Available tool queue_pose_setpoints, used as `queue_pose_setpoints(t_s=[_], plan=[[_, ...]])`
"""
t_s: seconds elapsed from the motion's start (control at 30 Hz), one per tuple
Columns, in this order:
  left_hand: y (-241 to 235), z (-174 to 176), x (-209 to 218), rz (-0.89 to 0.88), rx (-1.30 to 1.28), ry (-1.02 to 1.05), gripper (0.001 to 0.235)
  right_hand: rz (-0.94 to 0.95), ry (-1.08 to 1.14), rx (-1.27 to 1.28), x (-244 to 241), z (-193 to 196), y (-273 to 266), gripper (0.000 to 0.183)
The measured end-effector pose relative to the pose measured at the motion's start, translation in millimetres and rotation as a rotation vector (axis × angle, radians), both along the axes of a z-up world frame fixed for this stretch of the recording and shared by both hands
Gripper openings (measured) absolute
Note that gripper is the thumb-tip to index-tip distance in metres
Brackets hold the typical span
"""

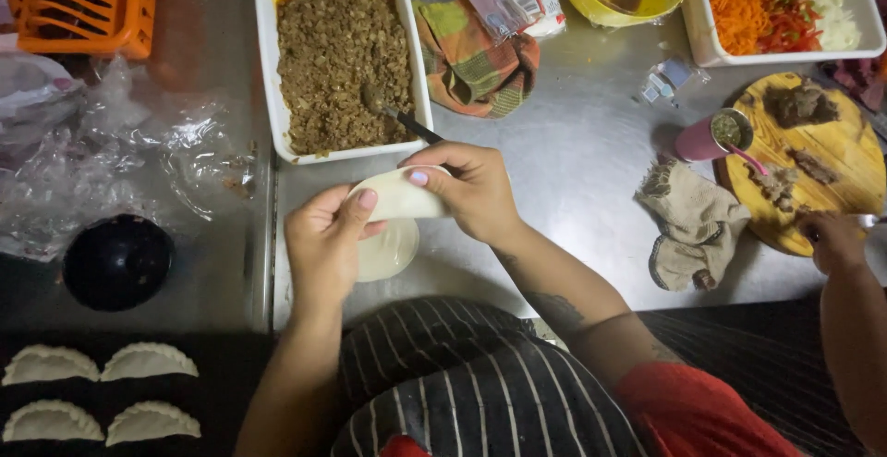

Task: The person separates round dough sheets from plastic wrap, scoops seasoned ground meat onto each sheet using a spoon, and folds the sheets to form filled pockets. A second person slices cooked meat on a cutting board nearby.

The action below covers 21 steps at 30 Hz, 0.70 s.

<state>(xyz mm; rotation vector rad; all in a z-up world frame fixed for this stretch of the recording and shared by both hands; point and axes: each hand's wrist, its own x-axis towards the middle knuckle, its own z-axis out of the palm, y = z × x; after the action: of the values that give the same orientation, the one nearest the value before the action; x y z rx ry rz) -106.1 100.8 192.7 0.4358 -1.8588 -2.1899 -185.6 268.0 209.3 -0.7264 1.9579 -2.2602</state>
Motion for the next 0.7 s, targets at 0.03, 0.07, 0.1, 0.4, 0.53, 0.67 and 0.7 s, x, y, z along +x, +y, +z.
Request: queue_pose_setpoints(t_s=[0.03,0.07,0.1,0.4,0.53,0.67,0.7], plan=[[4,-9,0,0.047,0.017,0.011,0.026,-0.001,-0.091,0.026,-1,0,2,0.017],[9,-18,1,0.095,0.035,0.018,0.024,0.001,-0.185,0.054,0,-1,4,0.024],[14,-23,1,0.093,0.035,0.013,0.024,-0.002,-0.19,0.055,-2,-18,9,0.024],[27,-102,8,-0.186,0.156,-0.136,0.03,-0.176,-0.424,0.266,20,-116,67,0.023],[16,-118,6,-0.284,-0.083,-0.112,0.039,-0.223,-0.426,0.377,28,-130,73,0.02],[-47,-161,-3,-0.081,-0.632,-0.105,0.038,-0.303,0.036,0.88,13,-150,91,0.018],[-56,-163,-4,-0.084,-0.635,-0.108,0.038,-0.304,0.031,0.878,15,-152,92,0.018]])
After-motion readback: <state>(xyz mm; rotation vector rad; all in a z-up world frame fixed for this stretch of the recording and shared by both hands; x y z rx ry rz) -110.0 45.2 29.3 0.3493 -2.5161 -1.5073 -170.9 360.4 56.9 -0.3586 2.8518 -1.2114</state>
